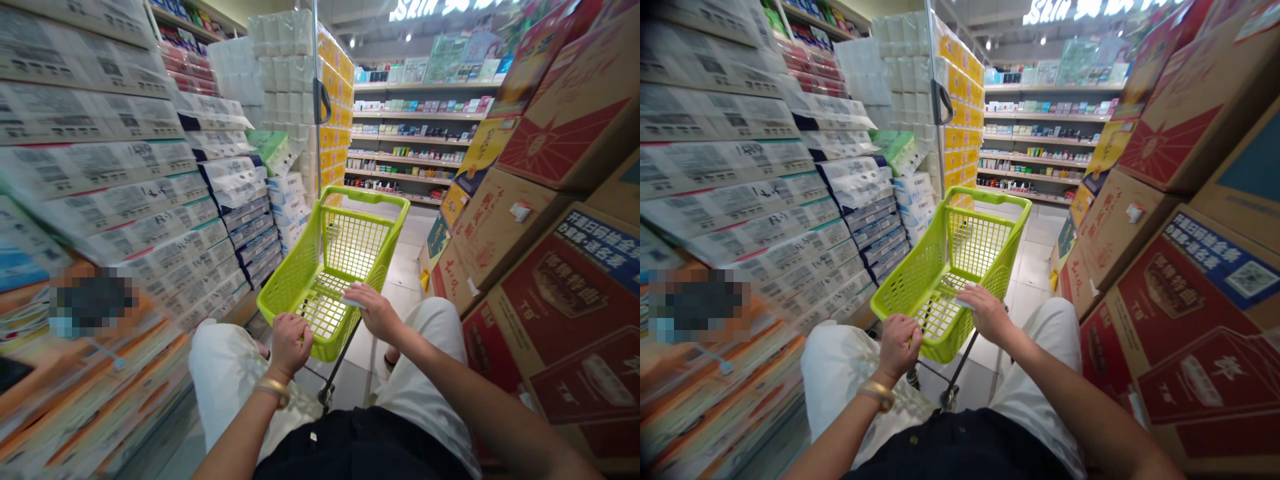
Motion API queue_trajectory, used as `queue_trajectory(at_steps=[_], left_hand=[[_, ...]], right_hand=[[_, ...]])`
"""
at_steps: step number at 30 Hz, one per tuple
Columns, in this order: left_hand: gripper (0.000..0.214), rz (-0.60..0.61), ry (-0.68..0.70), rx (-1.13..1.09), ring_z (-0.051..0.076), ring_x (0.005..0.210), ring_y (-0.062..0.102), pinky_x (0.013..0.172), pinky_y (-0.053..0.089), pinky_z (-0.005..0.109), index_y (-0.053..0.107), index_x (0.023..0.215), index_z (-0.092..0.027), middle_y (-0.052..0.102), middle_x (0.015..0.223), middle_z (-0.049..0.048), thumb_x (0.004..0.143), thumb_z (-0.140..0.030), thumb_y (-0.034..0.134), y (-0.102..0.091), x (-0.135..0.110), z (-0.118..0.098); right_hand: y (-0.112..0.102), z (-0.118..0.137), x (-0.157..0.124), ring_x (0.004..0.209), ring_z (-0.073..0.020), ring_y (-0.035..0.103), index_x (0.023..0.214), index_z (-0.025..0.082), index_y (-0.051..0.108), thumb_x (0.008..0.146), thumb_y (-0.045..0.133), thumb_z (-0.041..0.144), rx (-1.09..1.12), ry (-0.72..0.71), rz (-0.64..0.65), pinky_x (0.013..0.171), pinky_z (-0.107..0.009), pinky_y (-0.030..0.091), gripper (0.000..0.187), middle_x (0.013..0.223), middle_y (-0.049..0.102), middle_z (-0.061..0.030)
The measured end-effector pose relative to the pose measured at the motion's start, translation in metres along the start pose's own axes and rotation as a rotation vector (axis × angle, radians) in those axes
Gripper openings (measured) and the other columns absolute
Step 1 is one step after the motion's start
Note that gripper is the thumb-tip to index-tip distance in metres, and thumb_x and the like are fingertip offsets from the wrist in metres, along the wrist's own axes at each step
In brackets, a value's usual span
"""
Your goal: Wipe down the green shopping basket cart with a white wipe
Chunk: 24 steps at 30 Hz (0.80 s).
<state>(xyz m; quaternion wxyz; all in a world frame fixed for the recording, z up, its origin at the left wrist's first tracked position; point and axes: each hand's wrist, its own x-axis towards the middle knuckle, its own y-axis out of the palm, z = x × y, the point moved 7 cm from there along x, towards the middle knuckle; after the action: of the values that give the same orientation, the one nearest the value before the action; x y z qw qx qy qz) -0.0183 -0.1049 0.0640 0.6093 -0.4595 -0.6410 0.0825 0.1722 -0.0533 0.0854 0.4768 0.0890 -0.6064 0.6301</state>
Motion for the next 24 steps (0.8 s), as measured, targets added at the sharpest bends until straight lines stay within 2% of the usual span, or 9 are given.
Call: queue_trajectory(at_steps=[2,4,6,9,11,13,18,20,24], left_hand=[[0.031,0.003,0.002,0.0,0.018,0.066,0.048,0.073,0.034,0.036,0.044,0.055,-0.021,0.053,0.054,0.0007,0.086,-0.017,0.042,0.0,0.0,0.0],[0.031,0.009,0.003,-0.001,0.018,0.066,0.048,0.073,0.034,0.036,0.045,0.055,-0.021,0.053,0.055,0.0009,0.086,-0.018,0.042,0.0,0.0,0.0],[0.031,0.01,0.003,-0.004,0.018,0.066,0.048,0.073,0.034,0.036,0.044,0.055,-0.021,0.054,0.055,0.0009,0.086,-0.018,0.042,-0.001,0.0,0.0],[0.031,0.001,0.0,-0.009,0.018,0.065,0.047,0.072,0.034,0.036,0.044,0.055,-0.021,0.052,0.054,0.0007,0.086,-0.017,0.042,-0.002,0.0,0.0],[0.031,-0.005,0.0,-0.012,0.018,0.064,0.047,0.072,0.034,0.036,0.044,0.055,-0.021,0.052,0.054,0.0005,0.086,-0.018,0.042,-0.002,0.0,-0.001],[0.031,-0.008,0.0,-0.011,0.018,0.065,0.047,0.072,0.034,0.036,0.045,0.055,-0.021,0.052,0.054,0.0005,0.085,-0.017,0.042,-0.002,0.0,-0.001],[0.031,-0.004,0.001,-0.007,0.018,0.065,0.047,0.072,0.034,0.036,0.044,0.055,-0.021,0.053,0.055,0.0008,0.085,-0.017,0.042,-0.002,0.0,-0.001],[0.031,0.001,-0.003,-0.008,0.018,0.065,0.047,0.072,0.034,0.037,0.044,0.054,-0.021,0.053,0.054,0.0008,0.085,-0.018,0.042,-0.002,0.0,-0.001],[0.032,0.016,-0.021,-0.005,0.018,0.065,0.047,0.073,0.035,0.037,0.044,0.054,-0.021,0.052,0.054,0.001,0.085,-0.018,0.042,-0.001,0.0,0.0]], right_hand=[[0.013,0.032,-0.007,0.124,-0.0178,0.06,0.118,0.022,0.065,0.089,0.042,0.005,0.059,-0.154,0.117,0.11,-0.043,0.046,0.041,0.122,0.071,-0.0059],[0.018,0.049,-0.012,0.125,-0.0162,0.059,0.12,0.022,0.064,0.09,0.042,0.006,0.089,-0.239,0.181,0.111,-0.04,0.044,0.041,0.124,0.07,-0.0056],[0.013,0.041,-0.009,0.124,-0.0159,0.059,0.121,0.022,0.064,0.09,0.041,0.005,0.082,-0.208,0.171,0.11,-0.04,0.045,0.042,0.125,0.069,-0.0063],[-0.001,0.002,0.001,0.123,-0.0185,0.061,0.121,0.02,0.064,0.089,0.04,0.004,0.016,-0.024,0.072,0.108,-0.045,0.047,0.043,0.122,0.07,-0.009],[-0.006,-0.01,0.003,0.122,-0.0203,0.061,0.121,0.02,0.064,0.088,0.041,0.004,-0.009,0.052,0.019,0.108,-0.047,0.047,0.044,0.12,0.071,-0.0103],[-0.001,0.001,-0.001,0.123,-0.0195,0.06,0.122,0.021,0.064,0.088,0.041,0.004,0.02,0.02,0.031,0.109,-0.047,0.046,0.044,0.121,0.071,-0.0093],[0.015,0.049,-0.017,0.129,-0.0148,0.055,0.126,0.023,0.061,0.09,0.04,0.005,0.114,-0.186,0.164,0.113,-0.039,0.041,0.045,0.125,0.069,-0.0065],[0.011,0.041,-0.014,0.128,-0.0148,0.056,0.127,0.023,0.06,0.091,0.039,0.006,0.092,-0.167,0.148,0.112,-0.04,0.043,0.045,0.125,0.069,-0.0065],[-0.001,0.008,-0.004,0.126,-0.0188,0.058,0.129,0.022,0.059,0.09,0.04,0.005,0.0,-0.02,0.04,0.109,-0.046,0.046,0.047,0.125,0.069,-0.009]])
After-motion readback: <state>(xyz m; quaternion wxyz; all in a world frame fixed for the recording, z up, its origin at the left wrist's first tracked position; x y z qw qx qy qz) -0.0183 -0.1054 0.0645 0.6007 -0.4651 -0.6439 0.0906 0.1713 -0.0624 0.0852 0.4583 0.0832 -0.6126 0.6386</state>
